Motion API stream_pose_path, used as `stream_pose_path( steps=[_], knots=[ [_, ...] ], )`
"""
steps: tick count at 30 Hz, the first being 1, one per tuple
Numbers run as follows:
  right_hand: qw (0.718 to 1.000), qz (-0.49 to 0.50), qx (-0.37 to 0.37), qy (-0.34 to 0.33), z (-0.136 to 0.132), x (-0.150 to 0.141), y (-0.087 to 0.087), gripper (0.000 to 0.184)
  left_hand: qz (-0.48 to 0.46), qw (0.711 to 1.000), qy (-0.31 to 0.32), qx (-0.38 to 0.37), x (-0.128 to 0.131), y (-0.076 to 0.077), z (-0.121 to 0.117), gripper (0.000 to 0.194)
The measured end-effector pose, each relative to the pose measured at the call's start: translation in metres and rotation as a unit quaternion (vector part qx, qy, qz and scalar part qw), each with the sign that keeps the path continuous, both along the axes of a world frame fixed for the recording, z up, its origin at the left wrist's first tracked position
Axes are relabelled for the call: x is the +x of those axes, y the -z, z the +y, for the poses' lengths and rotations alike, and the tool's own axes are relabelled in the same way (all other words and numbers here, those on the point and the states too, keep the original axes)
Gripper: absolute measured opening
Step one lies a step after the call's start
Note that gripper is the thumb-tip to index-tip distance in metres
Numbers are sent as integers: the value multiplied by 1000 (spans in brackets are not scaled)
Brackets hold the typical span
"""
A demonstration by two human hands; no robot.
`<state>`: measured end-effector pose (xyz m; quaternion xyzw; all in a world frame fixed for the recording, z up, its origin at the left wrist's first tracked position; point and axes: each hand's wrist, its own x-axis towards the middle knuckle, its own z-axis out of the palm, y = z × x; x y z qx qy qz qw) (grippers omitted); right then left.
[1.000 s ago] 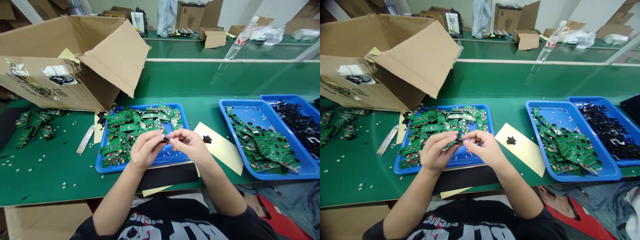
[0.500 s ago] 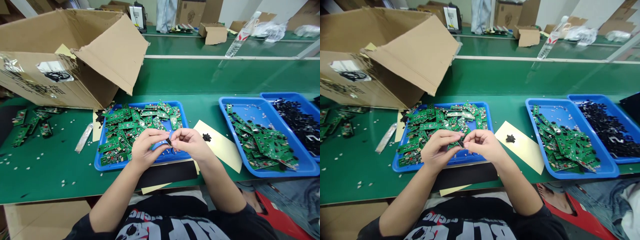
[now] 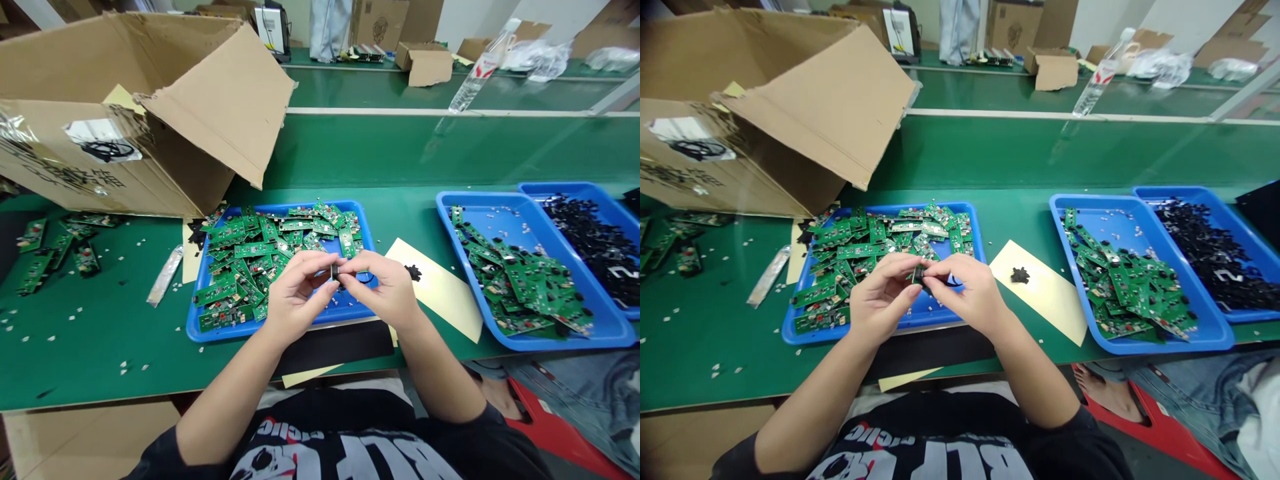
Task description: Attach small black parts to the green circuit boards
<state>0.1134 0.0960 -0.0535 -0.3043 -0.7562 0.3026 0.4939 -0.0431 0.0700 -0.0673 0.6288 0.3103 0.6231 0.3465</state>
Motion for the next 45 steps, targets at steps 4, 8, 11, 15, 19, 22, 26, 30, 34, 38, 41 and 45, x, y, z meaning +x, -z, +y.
stream_pose_path(
  steps=[4,8,11,15,19,22,26,30,34,38,41,45],
  knots=[
    [996,-37,67,49,0,-5,3,11,47,998,-30,-20,2,2,-1,36],
    [991,-89,86,59,1,-4,7,12,122,989,-74,-26,1,5,-1,37],
    [986,-130,87,48,3,-2,9,13,194,974,-114,-6,0,7,0,33],
    [981,-157,101,52,5,0,12,15,286,942,-165,60,-4,8,3,26],
    [973,-179,122,75,1,-4,18,17,322,925,-185,84,-5,10,5,24],
    [962,-203,132,129,1,-7,20,19,296,935,-182,73,-2,10,4,20],
    [940,-165,35,296,12,4,16,15,168,968,-184,-41,2,5,0,18],
    [972,-25,-180,149,17,14,7,17,-17,970,-137,-199,2,1,2,20],
    [950,68,-302,-46,2,4,-1,29,-110,961,-93,-234,0,2,5,25],
    [939,125,-318,-49,-13,-6,-6,33,-91,967,-95,-219,-1,0,3,23],
    [947,132,-294,-7,-22,-7,-6,35,-10,978,-108,-177,-4,-3,2,20],
    [971,79,-221,49,-31,-4,-8,37,113,979,-157,-64,-10,-6,2,10]
  ],
)
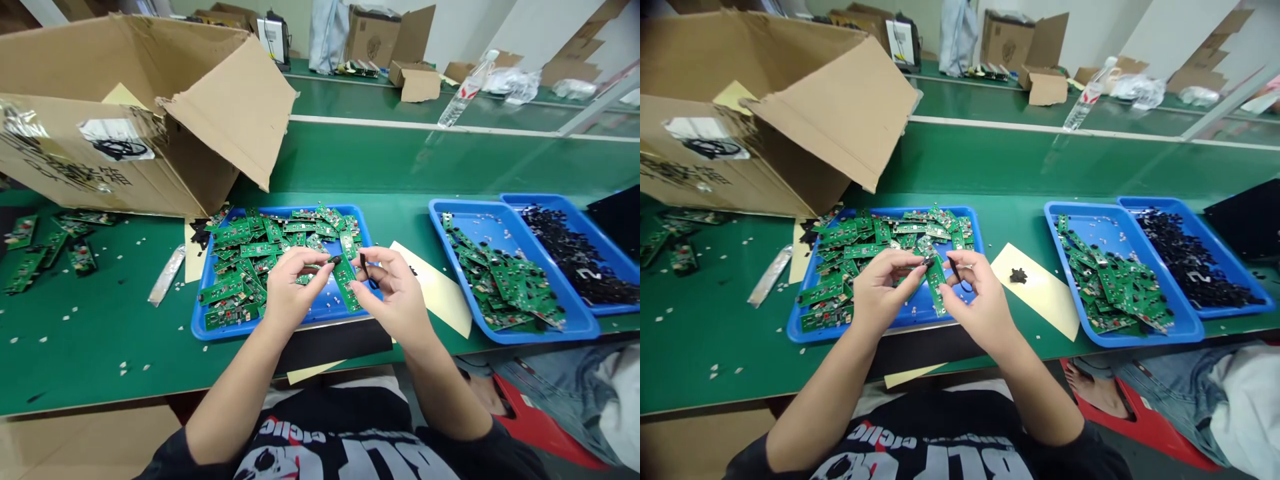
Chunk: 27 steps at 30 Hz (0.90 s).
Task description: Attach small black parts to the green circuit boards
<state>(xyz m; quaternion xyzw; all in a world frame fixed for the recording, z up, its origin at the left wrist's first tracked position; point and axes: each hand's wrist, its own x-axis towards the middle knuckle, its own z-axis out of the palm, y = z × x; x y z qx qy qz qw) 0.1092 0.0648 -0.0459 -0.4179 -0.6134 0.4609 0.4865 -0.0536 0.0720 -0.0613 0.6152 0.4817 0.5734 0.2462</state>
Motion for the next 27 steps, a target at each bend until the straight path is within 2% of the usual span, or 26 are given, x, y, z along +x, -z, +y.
stream_pose_path(
  steps=[4,8,10,12,16,23,25,27],
  knots=[
    [993,-90,68,-17,-6,4,-3,37,103,991,31,74,-3,0,0,13],
    [981,-149,124,-29,-9,5,-6,39,108,989,72,65,-4,0,-1,16],
    [974,-165,149,-31,-11,5,-7,39,107,990,72,64,-4,-1,-1,12],
    [971,-171,165,-24,-12,5,-7,38,126,986,65,93,-4,-1,-1,8],
    [967,-170,187,17,-12,4,-7,37,160,974,30,158,-1,0,-1,4],
    [915,-199,329,125,-13,-13,-3,34,135,982,-20,127,8,8,0,4],
    [916,-203,319,132,-9,-7,-1,30,129,985,-4,115,9,10,1,6],
    [922,-214,282,158,-4,11,2,26,127,987,27,94,10,12,2,13]
  ],
)
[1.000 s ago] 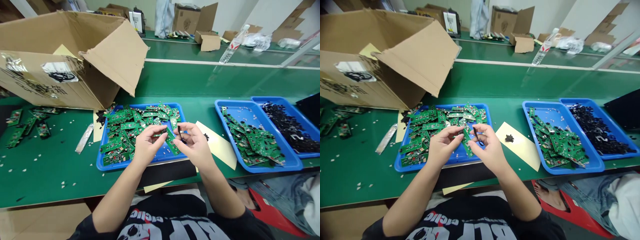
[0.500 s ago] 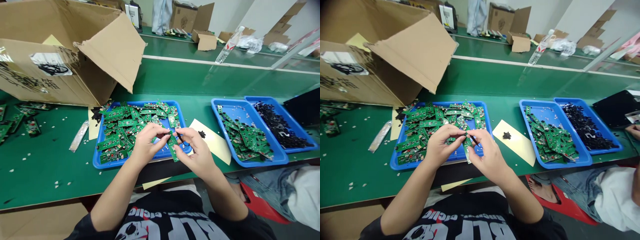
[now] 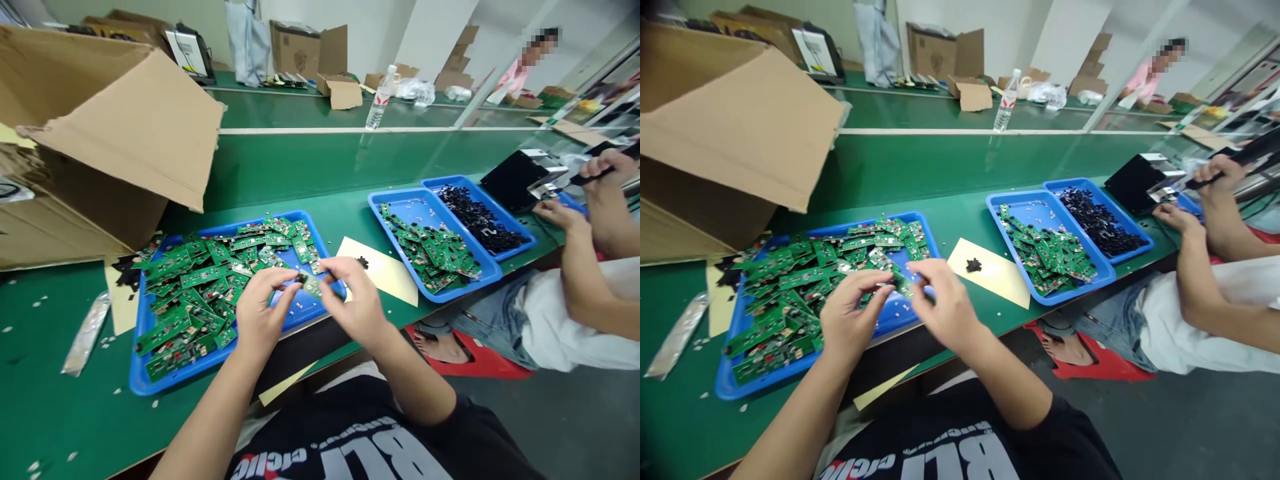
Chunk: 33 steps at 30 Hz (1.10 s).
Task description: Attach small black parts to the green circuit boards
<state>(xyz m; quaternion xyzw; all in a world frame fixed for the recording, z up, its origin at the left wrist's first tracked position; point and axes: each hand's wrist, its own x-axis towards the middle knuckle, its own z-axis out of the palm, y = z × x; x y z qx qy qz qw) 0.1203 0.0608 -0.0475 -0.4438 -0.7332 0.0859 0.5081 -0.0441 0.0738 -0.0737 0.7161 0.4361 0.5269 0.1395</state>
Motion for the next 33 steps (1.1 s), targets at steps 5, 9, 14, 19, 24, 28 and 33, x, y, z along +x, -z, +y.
stream_pose_path(
  steps=[5,9,14,19,24,28,33],
  knots=[
    [952,-43,-60,297,20,96,3,26,12,999,32,-33,1,5,-1,23],
    [928,-63,-89,356,35,172,8,25,91,994,-48,-44,-7,6,3,16],
    [886,-114,-148,424,47,219,23,21,166,953,-243,-73,-40,-6,8,32],
    [899,-130,-106,404,39,208,8,25,322,858,-351,-192,-72,-13,5,39],
    [971,-21,-79,223,35,144,-6,12,383,861,-283,-179,-77,-8,9,17],
    [992,7,-99,75,41,76,6,21,386,870,-259,-165,-80,-12,18,10],
    [990,23,-103,-91,52,15,19,23,334,894,-245,-172,-85,-24,18,11]
  ],
)
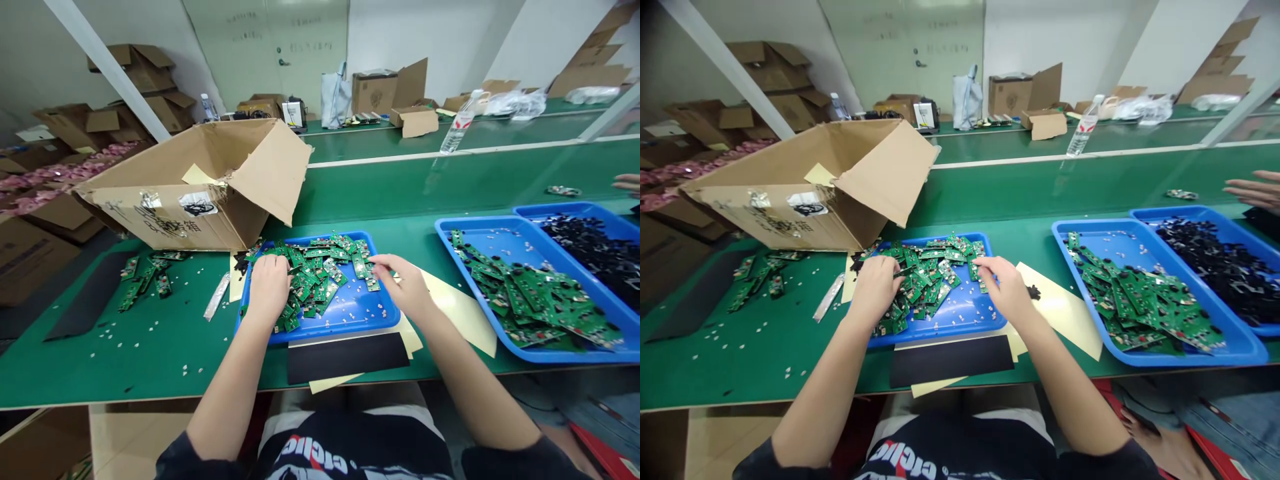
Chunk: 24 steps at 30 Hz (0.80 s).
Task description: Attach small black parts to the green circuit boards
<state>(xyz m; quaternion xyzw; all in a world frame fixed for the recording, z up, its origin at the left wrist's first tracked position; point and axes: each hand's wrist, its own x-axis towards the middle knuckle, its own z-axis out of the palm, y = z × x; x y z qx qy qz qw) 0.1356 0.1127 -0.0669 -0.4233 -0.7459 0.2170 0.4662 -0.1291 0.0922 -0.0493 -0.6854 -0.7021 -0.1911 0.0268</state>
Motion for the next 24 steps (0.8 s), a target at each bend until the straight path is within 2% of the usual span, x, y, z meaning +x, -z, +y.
stream_pose_path(
  steps=[4,7,8,9,11,14,17,19,22,24],
  knots=[
    [1000,6,-1,-30,7,-19,3,25,-73,996,-40,12,7,-8,-8,6],
    [999,14,0,-41,8,-23,4,26,-217,976,-13,-20,29,-11,-10,25],
    [999,16,2,-43,8,-23,4,26,-355,932,22,-65,38,-10,-9,29],
    [999,18,3,-44,8,-23,5,26,-490,861,50,-125,48,-9,-8,32],
    [999,19,6,-48,6,-21,6,26,-571,798,74,-180,66,-4,-5,29],
    [998,9,8,-56,6,-18,9,27,-613,753,85,-223,83,3,-1,29],
    [998,9,10,-62,6,-16,13,33,-650,714,87,-245,85,10,1,37],
    [998,24,14,-52,6,-16,15,27,-674,692,88,-244,83,12,1,43],
    [999,32,19,-31,4,-16,16,13,-686,680,98,-240,83,13,-1,37],
    [999,26,22,-25,1,-17,16,11,-689,678,98,-237,85,13,-3,31]
  ],
)
